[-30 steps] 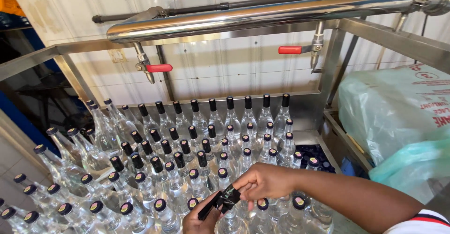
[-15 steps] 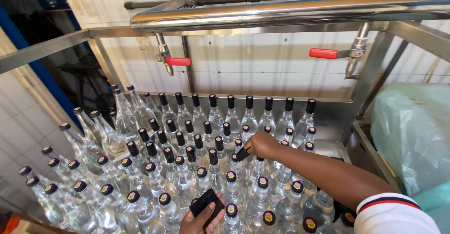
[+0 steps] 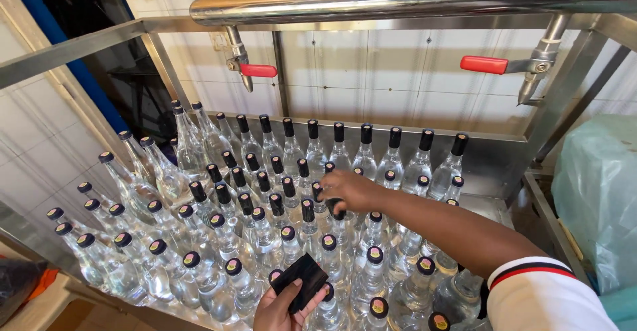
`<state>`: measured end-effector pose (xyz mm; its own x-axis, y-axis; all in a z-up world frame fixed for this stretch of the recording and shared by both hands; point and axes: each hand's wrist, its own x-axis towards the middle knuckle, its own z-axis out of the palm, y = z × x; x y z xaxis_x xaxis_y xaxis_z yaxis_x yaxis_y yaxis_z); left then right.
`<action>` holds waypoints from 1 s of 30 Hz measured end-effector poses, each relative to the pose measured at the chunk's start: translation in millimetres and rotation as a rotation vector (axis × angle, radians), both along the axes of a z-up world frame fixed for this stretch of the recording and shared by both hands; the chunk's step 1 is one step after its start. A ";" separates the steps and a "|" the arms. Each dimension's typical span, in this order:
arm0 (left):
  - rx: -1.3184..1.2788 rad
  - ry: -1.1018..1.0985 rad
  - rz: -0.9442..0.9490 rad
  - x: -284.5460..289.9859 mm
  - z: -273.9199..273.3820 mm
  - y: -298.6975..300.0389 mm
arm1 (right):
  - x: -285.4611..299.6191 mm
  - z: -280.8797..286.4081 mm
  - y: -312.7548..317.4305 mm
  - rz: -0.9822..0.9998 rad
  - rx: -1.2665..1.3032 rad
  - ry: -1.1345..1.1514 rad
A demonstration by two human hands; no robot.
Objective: Sealing black caps on glass bottles using a handheld tool on a production line.
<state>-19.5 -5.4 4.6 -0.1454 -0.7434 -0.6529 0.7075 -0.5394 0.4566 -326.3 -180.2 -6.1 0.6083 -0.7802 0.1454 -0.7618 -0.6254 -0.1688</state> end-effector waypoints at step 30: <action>-0.169 -0.211 0.259 -8.5 -32.4 -1.4 | 62.4 39.8 50.5 -0.176 0.322 -0.580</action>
